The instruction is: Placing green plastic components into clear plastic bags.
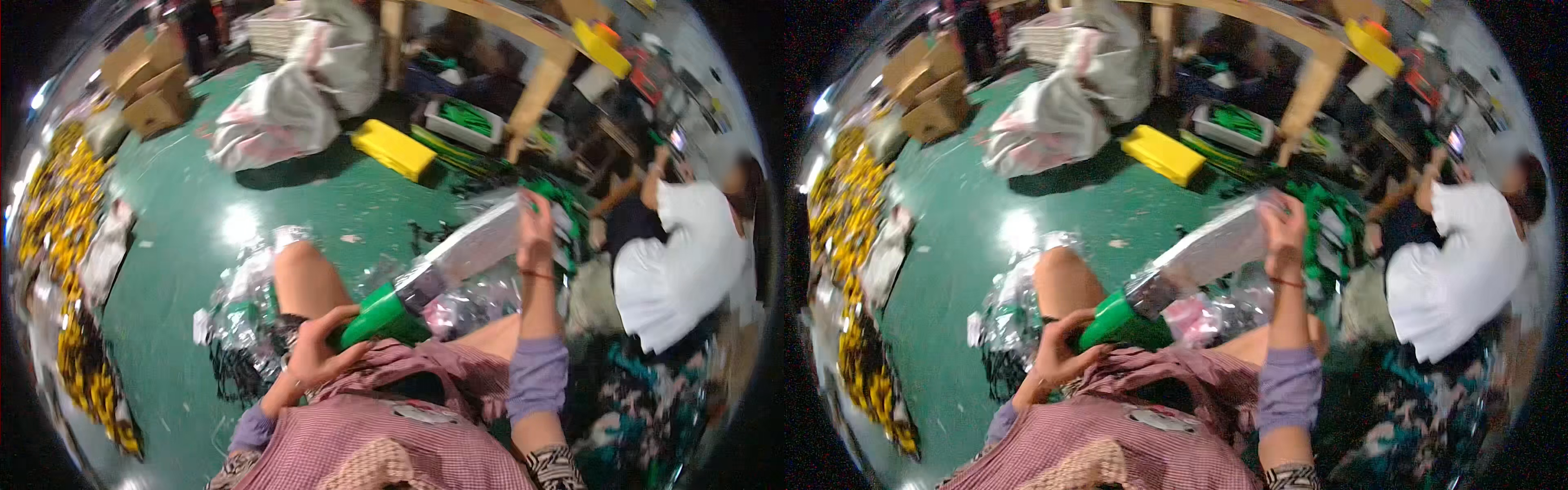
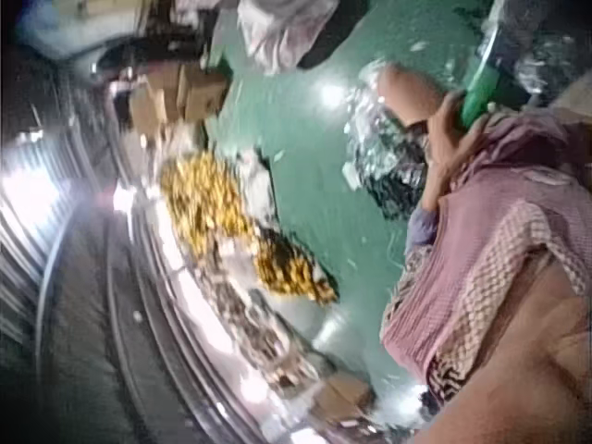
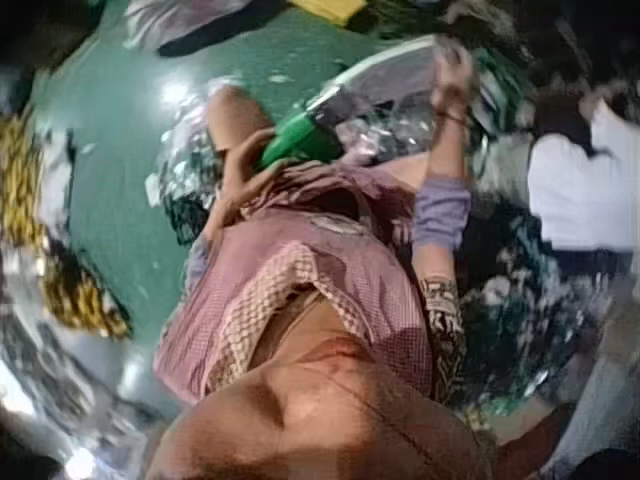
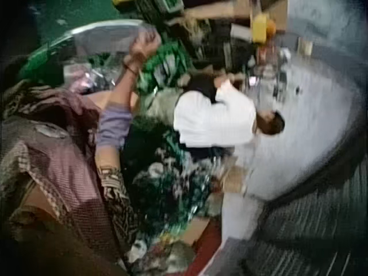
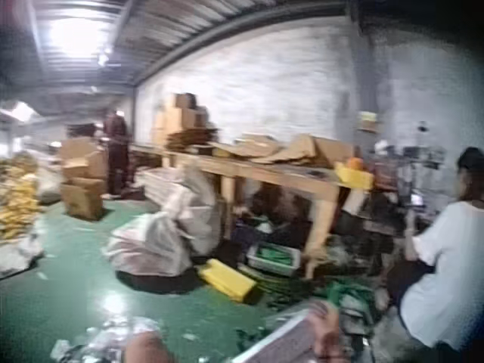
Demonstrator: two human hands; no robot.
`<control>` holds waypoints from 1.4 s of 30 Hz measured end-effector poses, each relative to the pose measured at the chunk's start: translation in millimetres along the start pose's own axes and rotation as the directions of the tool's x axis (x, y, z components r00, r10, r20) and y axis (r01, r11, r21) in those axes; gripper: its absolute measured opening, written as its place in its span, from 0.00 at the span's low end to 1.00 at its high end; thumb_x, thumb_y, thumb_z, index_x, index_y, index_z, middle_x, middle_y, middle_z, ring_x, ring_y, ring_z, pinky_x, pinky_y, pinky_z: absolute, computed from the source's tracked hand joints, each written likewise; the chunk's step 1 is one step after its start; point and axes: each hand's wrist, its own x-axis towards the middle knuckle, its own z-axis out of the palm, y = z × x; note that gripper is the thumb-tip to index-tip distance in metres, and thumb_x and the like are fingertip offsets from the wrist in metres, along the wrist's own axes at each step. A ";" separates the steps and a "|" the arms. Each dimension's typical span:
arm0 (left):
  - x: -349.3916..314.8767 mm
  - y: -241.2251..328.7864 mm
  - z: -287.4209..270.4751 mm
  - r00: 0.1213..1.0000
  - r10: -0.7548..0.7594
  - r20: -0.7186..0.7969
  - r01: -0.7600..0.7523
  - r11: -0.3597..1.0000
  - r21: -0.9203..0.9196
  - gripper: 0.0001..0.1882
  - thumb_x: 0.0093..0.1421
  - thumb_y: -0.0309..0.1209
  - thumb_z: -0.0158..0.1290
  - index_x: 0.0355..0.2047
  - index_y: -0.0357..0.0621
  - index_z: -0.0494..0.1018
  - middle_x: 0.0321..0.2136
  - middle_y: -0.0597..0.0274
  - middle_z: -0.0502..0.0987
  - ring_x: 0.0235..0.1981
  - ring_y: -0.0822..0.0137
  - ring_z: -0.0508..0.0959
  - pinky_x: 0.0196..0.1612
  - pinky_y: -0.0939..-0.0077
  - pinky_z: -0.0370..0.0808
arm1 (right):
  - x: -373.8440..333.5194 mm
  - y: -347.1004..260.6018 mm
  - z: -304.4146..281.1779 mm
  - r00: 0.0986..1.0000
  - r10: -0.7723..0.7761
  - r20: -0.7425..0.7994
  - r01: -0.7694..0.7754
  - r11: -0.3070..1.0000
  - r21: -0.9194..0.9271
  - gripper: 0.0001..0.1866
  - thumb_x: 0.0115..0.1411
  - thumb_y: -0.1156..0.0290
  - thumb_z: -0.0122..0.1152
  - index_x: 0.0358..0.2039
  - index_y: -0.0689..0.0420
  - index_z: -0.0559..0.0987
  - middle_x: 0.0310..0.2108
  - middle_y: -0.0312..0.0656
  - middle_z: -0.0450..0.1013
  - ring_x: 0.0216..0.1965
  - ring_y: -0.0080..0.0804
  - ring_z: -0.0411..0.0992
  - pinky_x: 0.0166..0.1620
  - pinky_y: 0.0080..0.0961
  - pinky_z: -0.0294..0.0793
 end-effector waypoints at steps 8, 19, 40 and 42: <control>18.9 13.7 27.5 0.986 -0.154 0.064 0.157 0.987 -0.039 0.25 0.56 0.29 0.61 0.52 0.34 0.68 0.33 0.50 0.80 0.35 0.68 0.80 0.40 0.75 0.75 | -9.9 -18.6 5.9 0.994 0.113 0.009 -0.094 0.865 -0.494 0.14 0.62 0.64 0.58 0.38 0.62 0.81 0.30 0.56 0.76 0.32 0.53 0.76 0.36 0.35 0.73; 51.3 2.8 61.9 0.963 -0.265 -0.043 0.221 0.872 -0.436 0.22 0.62 0.27 0.56 0.56 0.42 0.65 0.32 0.57 0.77 0.28 0.77 0.74 0.29 0.84 0.72 | -82.5 -112.5 90.9 0.929 -0.141 0.343 0.337 0.708 -0.620 0.17 0.58 0.74 0.58 0.49 0.53 0.78 0.24 0.42 0.74 0.25 0.42 0.76 0.26 0.37 0.74; 61.0 -26.5 46.1 0.876 -0.451 -0.169 0.142 0.578 -0.804 0.42 0.63 0.70 0.21 0.64 0.54 0.53 0.26 0.51 0.73 0.08 0.71 0.62 0.11 0.79 0.59 | -143.8 -39.3 51.9 0.900 -0.186 0.394 0.331 0.880 -0.342 0.10 0.52 0.78 0.58 0.36 0.58 0.73 0.32 0.46 0.69 0.37 0.47 0.69 0.43 0.43 0.68; 67.6 -57.5 41.4 0.813 -0.509 -0.281 0.083 0.580 -0.810 0.43 0.64 0.68 0.23 0.63 0.48 0.56 0.35 0.53 0.76 0.26 0.66 0.76 0.28 0.78 0.74 | -171.0 -71.7 72.0 0.819 -0.130 0.559 0.243 0.961 -0.133 0.08 0.52 0.78 0.57 0.35 0.59 0.74 0.31 0.47 0.68 0.36 0.45 0.69 0.43 0.40 0.69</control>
